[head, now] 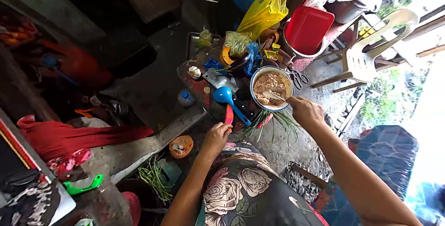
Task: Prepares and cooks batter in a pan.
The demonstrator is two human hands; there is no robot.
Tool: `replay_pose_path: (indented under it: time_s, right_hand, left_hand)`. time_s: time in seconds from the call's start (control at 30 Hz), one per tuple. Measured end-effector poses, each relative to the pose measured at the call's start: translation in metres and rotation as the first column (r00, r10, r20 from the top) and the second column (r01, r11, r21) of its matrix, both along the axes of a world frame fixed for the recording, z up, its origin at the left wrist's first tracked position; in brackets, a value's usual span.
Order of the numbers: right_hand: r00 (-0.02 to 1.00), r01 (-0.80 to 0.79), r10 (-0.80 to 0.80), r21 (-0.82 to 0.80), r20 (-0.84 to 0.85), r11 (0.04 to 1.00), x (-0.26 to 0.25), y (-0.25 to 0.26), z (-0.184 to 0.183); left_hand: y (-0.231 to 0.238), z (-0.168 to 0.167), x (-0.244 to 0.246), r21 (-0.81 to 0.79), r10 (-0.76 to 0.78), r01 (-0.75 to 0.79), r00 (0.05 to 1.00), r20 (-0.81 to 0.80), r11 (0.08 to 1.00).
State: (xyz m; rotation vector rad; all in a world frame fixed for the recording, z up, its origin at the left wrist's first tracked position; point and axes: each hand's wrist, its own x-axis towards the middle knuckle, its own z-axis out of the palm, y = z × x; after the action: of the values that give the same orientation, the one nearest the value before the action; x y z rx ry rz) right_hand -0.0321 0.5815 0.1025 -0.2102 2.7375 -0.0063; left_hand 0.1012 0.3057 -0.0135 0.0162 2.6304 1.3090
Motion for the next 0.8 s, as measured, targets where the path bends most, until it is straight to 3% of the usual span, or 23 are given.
replay_pose_path:
  time_s: [0.07,0.17,0.27,0.4,0.53,0.7,0.8]
  right_hand:
    - [0.999,0.025,-0.022,-0.069,0.045,0.997,0.001,0.001,-0.010]
    - [0.992,0.062,-0.060,-0.012,0.107,0.998,-0.005,-0.005,-0.034]
    - [0.998,0.052,-0.053,0.042,0.040,0.998,-0.015,-0.012,-0.020]
    - [0.992,-0.096,0.100,0.056,-0.074,0.994,-0.024,-0.021,-0.009]
    - [0.960,-0.275,0.267,0.104,0.085,0.956,-0.025,-0.016,-0.028]
    - [0.983,-0.154,0.139,0.119,0.119,0.981,-0.029,0.000,0.004]
    - [0.980,-0.188,0.186,0.025,0.066,0.982,-0.030,0.003,-0.014]
  left_hand:
    - [-0.001,0.005,-0.003,-0.009,-0.001,0.001,1.000,0.018,1.000]
    - [-0.002,0.011,-0.006,-0.025,0.019,-0.019,1.000,-0.001,0.999]
    - [-0.004,0.017,-0.006,-0.037,0.057,-0.060,0.995,-0.076,0.998]
    - [0.001,0.023,-0.007,-0.037,0.099,-0.103,0.990,-0.103,0.994]
    - [0.018,0.025,-0.015,-0.006,0.101,-0.103,0.983,-0.151,0.995]
    - [0.032,0.027,-0.025,-0.020,0.090,-0.094,0.985,-0.151,0.995]
    - [0.040,0.028,-0.034,-0.022,0.058,-0.062,0.988,-0.144,0.998]
